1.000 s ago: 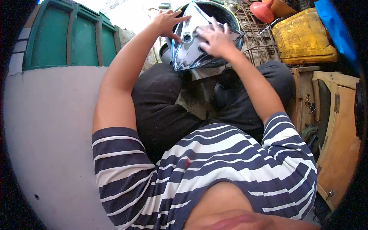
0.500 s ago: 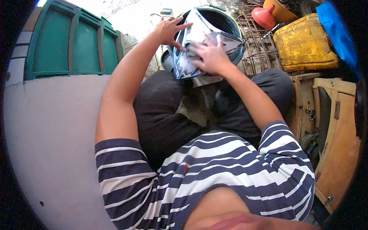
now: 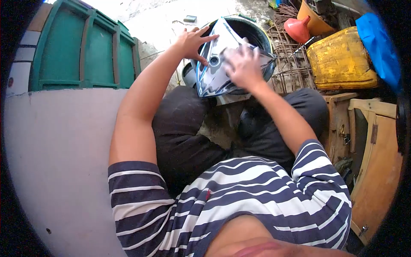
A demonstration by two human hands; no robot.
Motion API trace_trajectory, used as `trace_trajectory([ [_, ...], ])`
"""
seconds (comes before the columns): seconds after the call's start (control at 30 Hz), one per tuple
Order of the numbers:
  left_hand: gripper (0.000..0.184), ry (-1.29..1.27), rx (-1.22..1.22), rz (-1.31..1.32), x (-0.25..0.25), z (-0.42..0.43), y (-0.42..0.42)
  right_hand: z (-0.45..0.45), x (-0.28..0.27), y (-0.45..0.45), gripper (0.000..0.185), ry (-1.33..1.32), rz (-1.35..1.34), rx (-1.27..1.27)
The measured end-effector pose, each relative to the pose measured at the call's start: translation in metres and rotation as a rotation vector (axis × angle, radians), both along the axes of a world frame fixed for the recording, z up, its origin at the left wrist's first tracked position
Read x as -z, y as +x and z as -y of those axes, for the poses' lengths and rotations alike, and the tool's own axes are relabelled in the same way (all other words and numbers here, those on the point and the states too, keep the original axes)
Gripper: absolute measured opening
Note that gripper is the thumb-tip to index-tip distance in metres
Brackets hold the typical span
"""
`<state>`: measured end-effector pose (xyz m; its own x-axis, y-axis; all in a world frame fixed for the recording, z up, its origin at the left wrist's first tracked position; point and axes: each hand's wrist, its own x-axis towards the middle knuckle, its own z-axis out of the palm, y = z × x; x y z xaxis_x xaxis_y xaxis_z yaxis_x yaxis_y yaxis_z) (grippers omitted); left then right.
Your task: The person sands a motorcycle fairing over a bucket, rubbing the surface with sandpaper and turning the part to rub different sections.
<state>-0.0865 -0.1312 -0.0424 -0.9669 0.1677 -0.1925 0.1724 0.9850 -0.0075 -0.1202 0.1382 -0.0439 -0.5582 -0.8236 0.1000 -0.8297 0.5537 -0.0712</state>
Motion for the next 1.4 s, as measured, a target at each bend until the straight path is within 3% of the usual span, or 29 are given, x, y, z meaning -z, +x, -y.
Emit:
trace_trajectory([
  [0.07,0.132,-0.013,-0.001,-0.024,0.0,-0.001,0.003,-0.001,0.007,0.027,0.055,-0.042,0.122,-0.155],
  [0.13,0.13,0.008,-0.018,-0.006,0.004,0.002,0.002,0.002,0.001,0.017,0.057,0.012,0.074,-0.1],
  [0.23,0.128,0.026,-0.044,0.027,0.006,0.003,0.005,-0.002,-0.014,-0.015,0.055,-0.11,0.003,0.057],
  [0.33,0.128,0.025,-0.029,0.025,0.006,0.005,0.004,0.002,-0.002,0.015,0.055,0.048,0.102,-0.065],
  [0.4,0.127,0.021,-0.025,-0.001,0.01,0.006,0.001,-0.002,0.004,0.044,0.054,-0.114,0.094,-0.239],
  [0.47,0.126,0.017,-0.019,-0.022,0.016,0.008,0.003,0.003,-0.012,0.029,0.051,0.055,0.139,-0.058],
  [0.53,0.126,0.027,-0.001,-0.04,0.012,0.007,0.003,0.002,-0.017,0.003,0.048,-0.1,0.009,0.097],
  [0.7,0.126,-0.008,0.018,-0.108,0.019,0.009,0.002,-0.006,0.004,0.055,0.052,-0.042,0.121,-0.244],
  [0.8,0.127,0.031,0.011,-0.081,0.018,0.011,0.001,0.001,-0.007,0.03,0.049,0.077,0.075,-0.077],
  [0.87,0.128,0.023,0.015,-0.09,0.021,0.011,0.003,0.0,-0.008,0.012,0.047,-0.115,-0.045,0.029],
  [0.93,0.128,0.013,0.013,-0.078,0.018,0.01,0.001,0.002,-0.001,0.028,0.048,0.015,-0.013,-0.043],
  [1.0,0.127,-0.009,-0.002,-0.069,0.015,0.007,0.001,-0.002,-0.001,0.051,0.05,-0.025,0.078,-0.222],
  [1.13,0.127,0.003,-0.002,-0.047,0.011,0.004,0.005,0.003,-0.002,0.002,0.047,-0.054,-0.04,0.082],
  [1.17,0.127,0.011,0.002,-0.055,0.013,0.005,0.005,0.0,0.002,-0.008,0.046,-0.162,-0.067,0.107],
  [1.3,0.127,0.014,0.021,-0.115,0.016,0.006,0.005,0.0,-0.006,0.031,0.047,-0.062,0.032,-0.129],
  [1.4,0.127,0.036,0.012,-0.084,0.016,0.008,0.003,0.003,-0.007,0.009,0.045,-0.084,-0.027,0.049],
])
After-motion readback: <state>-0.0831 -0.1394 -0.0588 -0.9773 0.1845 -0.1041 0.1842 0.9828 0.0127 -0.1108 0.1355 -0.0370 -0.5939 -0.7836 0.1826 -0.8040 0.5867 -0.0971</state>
